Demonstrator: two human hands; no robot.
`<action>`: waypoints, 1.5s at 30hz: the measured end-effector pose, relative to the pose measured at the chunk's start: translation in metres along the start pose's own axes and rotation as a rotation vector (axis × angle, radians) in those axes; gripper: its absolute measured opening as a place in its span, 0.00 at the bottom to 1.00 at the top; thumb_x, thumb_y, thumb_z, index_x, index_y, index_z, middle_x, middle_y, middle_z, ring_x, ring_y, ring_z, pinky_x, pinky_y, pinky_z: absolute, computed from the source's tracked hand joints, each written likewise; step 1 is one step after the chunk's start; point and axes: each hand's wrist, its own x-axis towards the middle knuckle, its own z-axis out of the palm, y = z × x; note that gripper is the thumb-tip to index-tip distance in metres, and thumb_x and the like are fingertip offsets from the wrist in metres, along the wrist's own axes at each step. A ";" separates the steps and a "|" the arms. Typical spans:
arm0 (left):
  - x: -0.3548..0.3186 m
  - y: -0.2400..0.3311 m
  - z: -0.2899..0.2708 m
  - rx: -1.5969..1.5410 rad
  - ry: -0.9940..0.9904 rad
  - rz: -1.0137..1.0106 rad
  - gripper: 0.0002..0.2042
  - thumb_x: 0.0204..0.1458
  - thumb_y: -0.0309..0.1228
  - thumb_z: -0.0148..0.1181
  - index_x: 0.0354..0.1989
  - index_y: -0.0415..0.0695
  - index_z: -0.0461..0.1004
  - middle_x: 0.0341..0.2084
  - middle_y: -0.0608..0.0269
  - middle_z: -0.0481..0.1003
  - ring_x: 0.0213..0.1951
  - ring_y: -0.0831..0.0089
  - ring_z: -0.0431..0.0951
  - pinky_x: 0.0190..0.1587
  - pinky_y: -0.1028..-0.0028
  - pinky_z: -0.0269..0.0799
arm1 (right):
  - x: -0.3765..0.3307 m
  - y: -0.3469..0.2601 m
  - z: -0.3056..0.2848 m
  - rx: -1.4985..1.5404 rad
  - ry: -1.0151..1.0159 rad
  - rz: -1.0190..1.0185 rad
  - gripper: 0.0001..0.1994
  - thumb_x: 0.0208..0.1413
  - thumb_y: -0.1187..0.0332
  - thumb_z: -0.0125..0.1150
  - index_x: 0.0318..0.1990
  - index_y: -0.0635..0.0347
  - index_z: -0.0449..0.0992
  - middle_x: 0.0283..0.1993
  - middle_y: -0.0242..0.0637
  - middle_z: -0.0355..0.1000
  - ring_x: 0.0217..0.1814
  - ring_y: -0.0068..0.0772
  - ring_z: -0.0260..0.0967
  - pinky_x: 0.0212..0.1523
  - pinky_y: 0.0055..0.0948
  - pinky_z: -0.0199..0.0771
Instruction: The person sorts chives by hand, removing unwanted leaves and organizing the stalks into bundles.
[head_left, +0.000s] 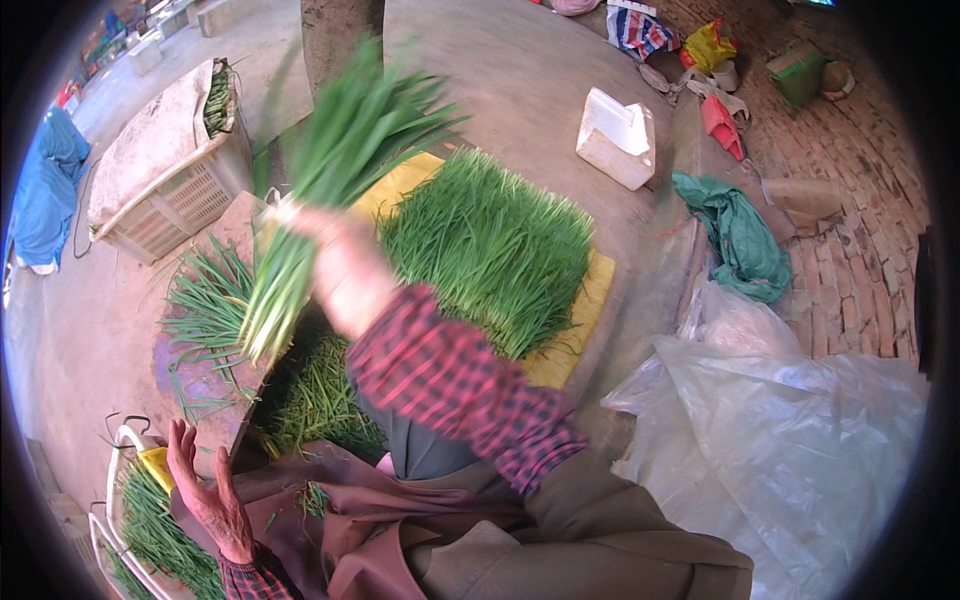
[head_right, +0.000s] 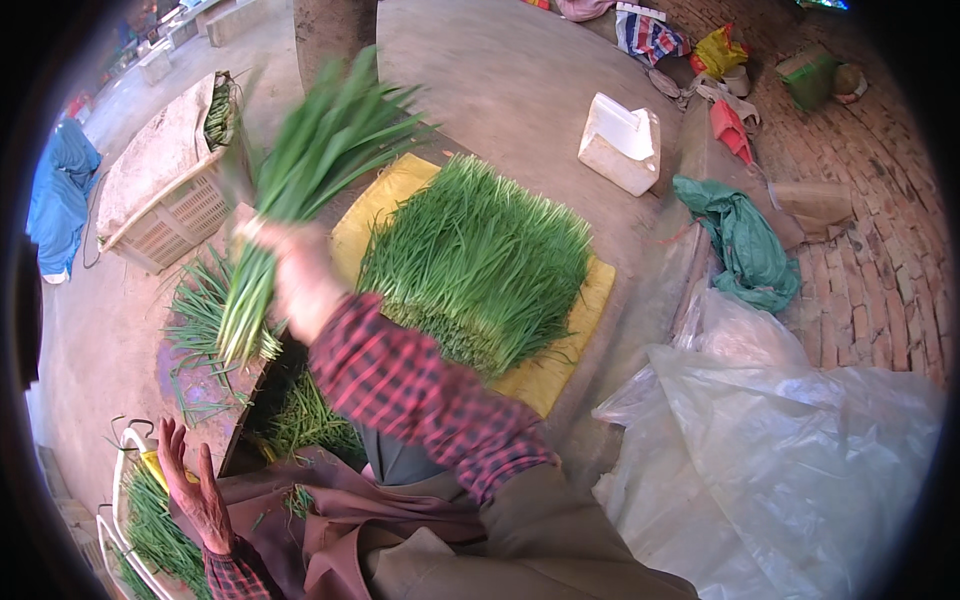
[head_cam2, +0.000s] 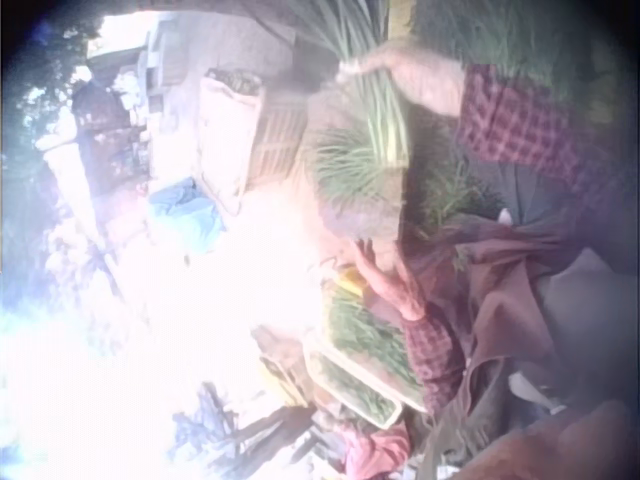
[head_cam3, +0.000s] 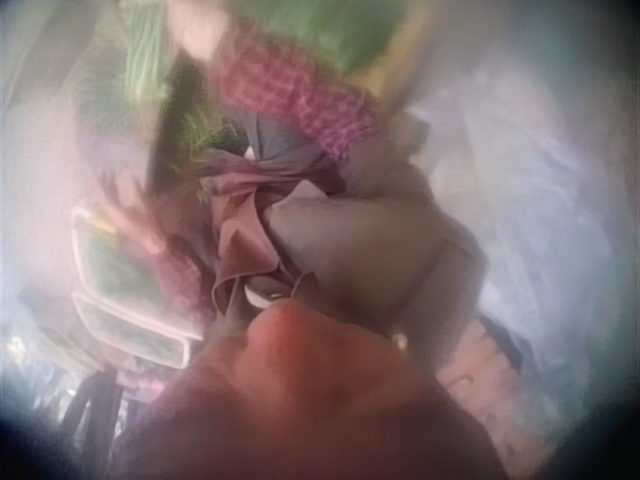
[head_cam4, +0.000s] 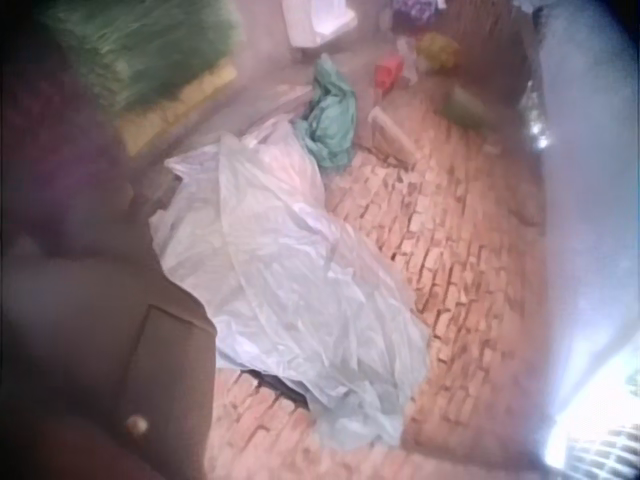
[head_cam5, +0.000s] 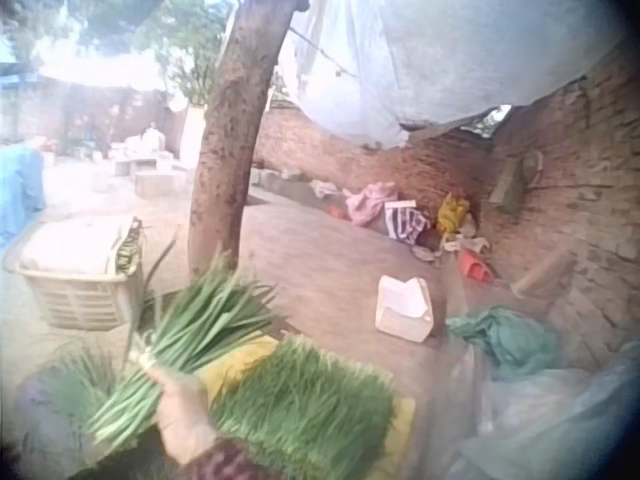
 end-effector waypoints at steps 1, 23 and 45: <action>-0.004 -0.012 -0.002 -0.012 -0.019 -0.044 0.29 0.60 0.21 0.56 0.70 0.39 0.58 0.65 0.51 0.64 0.61 0.62 0.70 0.63 0.65 0.64 | 0.003 -0.030 -0.015 -0.041 0.031 -0.020 0.08 0.56 0.66 0.65 0.37 0.61 0.82 0.33 0.33 0.78 0.36 0.28 0.75 0.44 0.30 0.74; -0.058 -0.077 0.027 -0.194 -0.175 -0.467 0.26 0.62 0.23 0.58 0.69 0.40 0.61 0.57 0.55 0.72 0.43 0.77 0.76 0.46 0.77 0.72 | -0.003 -0.072 -0.493 -0.970 1.210 0.265 0.28 0.51 0.60 0.75 0.53 0.72 0.75 0.61 0.57 0.70 0.55 0.53 0.73 0.50 0.45 0.77; -0.077 -0.080 0.009 -0.057 -0.150 -0.413 0.25 0.55 0.17 0.60 0.63 0.38 0.66 0.51 0.53 0.74 0.40 0.70 0.81 0.44 0.72 0.79 | -0.035 0.007 -0.513 -2.302 0.523 0.172 0.32 0.63 0.55 0.55 0.66 0.74 0.62 0.77 0.57 0.45 0.80 0.53 0.41 0.77 0.43 0.41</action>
